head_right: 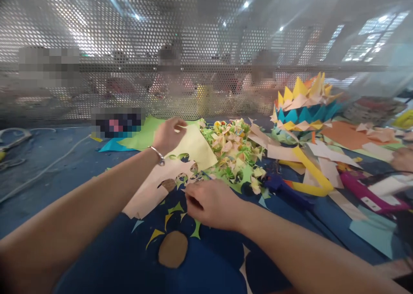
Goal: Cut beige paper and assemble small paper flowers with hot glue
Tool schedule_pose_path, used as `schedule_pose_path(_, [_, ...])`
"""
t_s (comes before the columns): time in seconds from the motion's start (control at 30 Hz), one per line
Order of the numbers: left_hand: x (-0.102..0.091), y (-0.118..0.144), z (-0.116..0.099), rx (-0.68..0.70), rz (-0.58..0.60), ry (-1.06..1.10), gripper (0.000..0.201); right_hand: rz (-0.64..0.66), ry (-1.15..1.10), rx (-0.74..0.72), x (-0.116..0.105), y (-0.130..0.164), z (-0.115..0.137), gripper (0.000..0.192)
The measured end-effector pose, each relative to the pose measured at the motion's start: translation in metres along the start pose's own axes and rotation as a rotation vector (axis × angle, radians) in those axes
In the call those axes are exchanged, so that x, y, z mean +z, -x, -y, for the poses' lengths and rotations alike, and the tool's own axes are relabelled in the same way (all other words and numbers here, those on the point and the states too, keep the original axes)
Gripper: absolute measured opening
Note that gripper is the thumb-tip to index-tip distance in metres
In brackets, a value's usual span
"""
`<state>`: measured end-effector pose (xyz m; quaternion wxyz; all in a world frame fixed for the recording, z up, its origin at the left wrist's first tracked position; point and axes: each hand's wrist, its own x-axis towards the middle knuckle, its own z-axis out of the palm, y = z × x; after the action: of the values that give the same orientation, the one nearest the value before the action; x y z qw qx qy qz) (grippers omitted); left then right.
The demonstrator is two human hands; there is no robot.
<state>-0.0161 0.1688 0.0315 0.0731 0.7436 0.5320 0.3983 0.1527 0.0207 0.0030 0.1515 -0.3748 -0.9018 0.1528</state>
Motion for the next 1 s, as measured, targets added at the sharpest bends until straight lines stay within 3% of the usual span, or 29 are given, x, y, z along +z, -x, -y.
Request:
schedule_pose_path(0.23, [-0.099,-0.014,0.117,-0.226,-0.232,-0.388,0.044,-0.018,-0.097,-0.045,0.005,-0.004,-0.003,0.008])
schedule_pose_path(0.37, [-0.13,-0.018,0.158,-0.333,-0.222,-0.497,0.062,-0.033,-0.117,-0.036,0.007,-0.008,-0.003,0.012])
schedule_pose_path(0.57, [-0.126,-0.036,0.182,-0.305,-0.121,-0.559,0.062,-0.02,-0.106,-0.015,0.011,-0.011,-0.003,0.015])
schedule_pose_path(0.73, [-0.114,-0.049,0.186,-0.28,-0.144,-0.593,0.06,0.007,-0.1,-0.018,0.011,-0.013,-0.003,0.015])
schedule_pose_path(1.0, [-0.098,-0.059,0.19,-0.248,-0.197,-0.61,0.082,-0.005,-0.087,-0.047,0.011,-0.014,-0.004,0.016])
